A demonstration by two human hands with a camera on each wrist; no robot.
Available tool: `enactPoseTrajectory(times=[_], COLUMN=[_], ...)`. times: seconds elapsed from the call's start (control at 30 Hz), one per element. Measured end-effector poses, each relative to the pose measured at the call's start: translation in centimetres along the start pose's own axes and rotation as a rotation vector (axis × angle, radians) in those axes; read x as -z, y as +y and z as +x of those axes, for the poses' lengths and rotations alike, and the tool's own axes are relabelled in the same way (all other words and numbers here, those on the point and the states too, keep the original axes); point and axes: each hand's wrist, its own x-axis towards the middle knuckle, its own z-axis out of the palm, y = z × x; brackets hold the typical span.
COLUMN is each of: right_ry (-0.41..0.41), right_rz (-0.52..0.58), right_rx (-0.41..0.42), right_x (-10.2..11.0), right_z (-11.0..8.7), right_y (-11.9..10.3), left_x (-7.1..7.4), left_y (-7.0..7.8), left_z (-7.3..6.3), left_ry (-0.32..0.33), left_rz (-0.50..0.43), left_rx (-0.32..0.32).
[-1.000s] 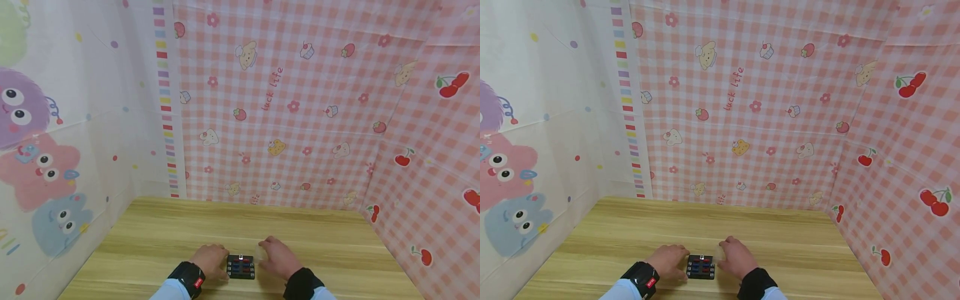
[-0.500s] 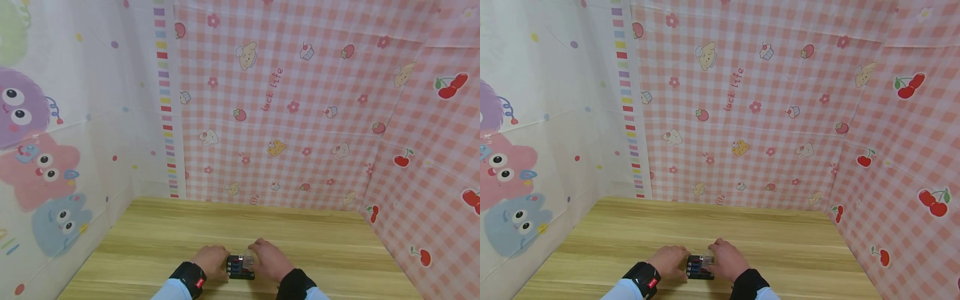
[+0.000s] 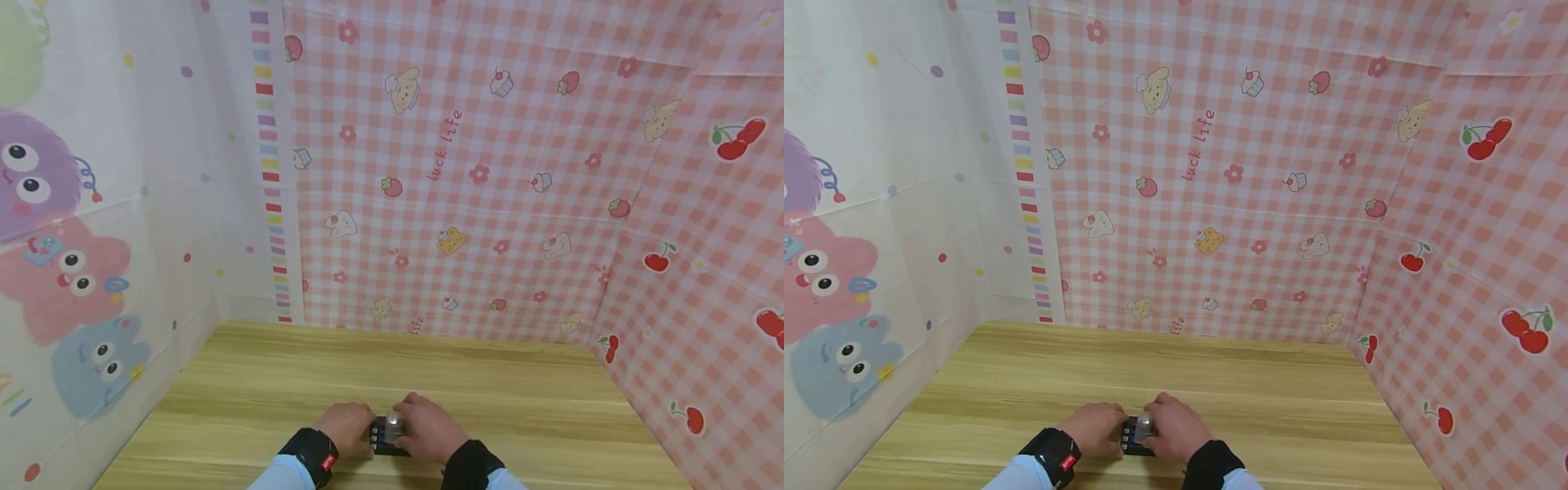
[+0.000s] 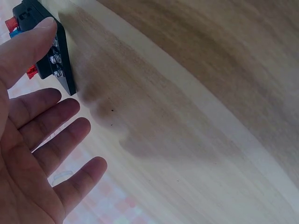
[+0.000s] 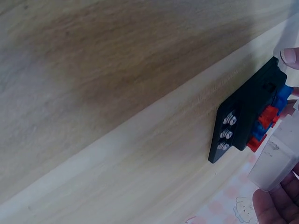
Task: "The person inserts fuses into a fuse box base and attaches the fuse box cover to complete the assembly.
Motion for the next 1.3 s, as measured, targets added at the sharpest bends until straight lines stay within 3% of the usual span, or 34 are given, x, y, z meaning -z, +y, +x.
enactPoseTrajectory(times=[0.23,0.77,1.3], right_ry=[0.003,-0.016,-0.027], right_rz=[0.001,-0.016,-0.060], right_rx=[0.016,0.012,0.005], right_x=[-0.5,-1.4,-1.6], right_z=[0.3,0.5,1.0], right_y=[-0.5,-0.6,-1.0], left_x=[0.1,-0.4,-0.6], left_y=[0.1,-0.1,0.1], left_z=[0.0,0.5,0.6], left_ry=[0.013,-0.044,-0.011], left_rz=[0.016,0.022,0.079], left_rx=[-0.007,0.011,-0.012])
